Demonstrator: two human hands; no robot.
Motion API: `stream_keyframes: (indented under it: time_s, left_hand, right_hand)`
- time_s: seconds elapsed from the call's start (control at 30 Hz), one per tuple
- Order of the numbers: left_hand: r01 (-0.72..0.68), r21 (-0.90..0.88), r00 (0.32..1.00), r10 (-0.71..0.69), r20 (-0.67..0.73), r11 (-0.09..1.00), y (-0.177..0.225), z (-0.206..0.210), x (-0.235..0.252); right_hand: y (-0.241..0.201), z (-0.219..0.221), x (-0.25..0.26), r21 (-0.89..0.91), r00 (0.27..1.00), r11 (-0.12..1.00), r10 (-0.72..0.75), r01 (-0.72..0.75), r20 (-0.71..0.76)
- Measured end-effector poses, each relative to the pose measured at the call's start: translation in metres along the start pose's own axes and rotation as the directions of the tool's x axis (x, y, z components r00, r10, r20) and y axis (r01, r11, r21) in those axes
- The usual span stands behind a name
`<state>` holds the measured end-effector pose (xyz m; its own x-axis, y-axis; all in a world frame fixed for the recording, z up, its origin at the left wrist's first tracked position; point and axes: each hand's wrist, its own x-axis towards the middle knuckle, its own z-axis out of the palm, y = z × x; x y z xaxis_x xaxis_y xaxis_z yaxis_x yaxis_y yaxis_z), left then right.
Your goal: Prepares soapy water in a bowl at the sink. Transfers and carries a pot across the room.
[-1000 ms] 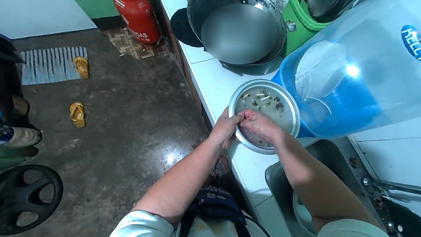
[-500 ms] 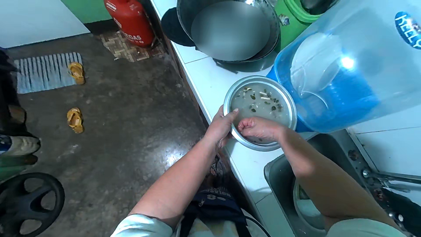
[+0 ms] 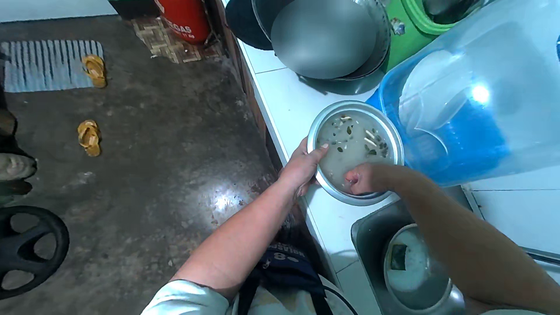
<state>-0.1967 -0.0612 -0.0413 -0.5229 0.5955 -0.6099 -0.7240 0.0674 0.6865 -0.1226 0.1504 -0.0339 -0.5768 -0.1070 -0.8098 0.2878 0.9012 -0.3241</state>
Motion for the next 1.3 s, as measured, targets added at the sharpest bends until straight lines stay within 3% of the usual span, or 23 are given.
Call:
stream_keyframes:
  time_s: [0.1,0.17,0.33,0.43,0.57,0.77,0.87,1.13,1.3]
  left_hand:
    - [0.002,-0.005,1.000,-0.002,-0.010,1.000,0.000,0.000,0.002]
    - [0.010,-0.027,1.000,-0.010,-0.014,1.000,0.005,0.001,0.001]
    - [0.007,-0.076,1.000,-0.005,0.019,0.997,0.009,0.000,0.003]
    - [-0.011,-0.125,0.998,0.018,0.054,0.992,0.006,-0.001,0.012]
    - [-0.020,-0.132,0.997,0.029,0.069,0.991,0.005,-0.003,0.014]
    - [-0.022,-0.125,0.997,0.031,0.071,0.992,0.006,-0.002,0.013]
    - [-0.022,-0.110,0.997,0.030,0.074,0.994,0.006,-0.003,0.013]
    - [-0.004,-0.105,0.998,0.011,0.066,0.994,0.007,-0.001,0.014]
    - [-0.006,-0.100,0.998,0.012,0.062,0.995,0.008,-0.001,0.013]
  right_hand:
    - [0.010,0.001,0.002,-0.235,0.997,0.969,0.076,-0.076,-0.010]
    - [-0.013,-0.007,-0.006,-0.356,0.966,0.902,0.259,-0.244,-0.004]
    - [-0.056,-0.019,-0.021,-0.406,0.862,0.771,0.498,-0.491,-0.096]
    - [-0.072,-0.018,-0.032,-0.395,0.832,0.732,0.500,-0.554,-0.239]
    - [-0.053,-0.009,-0.033,-0.521,0.849,0.679,0.331,-0.518,-0.412]
    - [-0.065,-0.010,-0.027,-0.487,0.790,0.623,0.510,-0.612,-0.339]
    - [-0.060,-0.007,-0.022,-0.470,0.787,0.632,0.509,-0.616,-0.348]
    - [-0.062,-0.009,-0.028,-0.426,0.837,0.732,0.533,-0.531,-0.128]
    - [-0.035,-0.001,-0.019,-0.370,0.931,0.857,0.359,-0.359,-0.071]
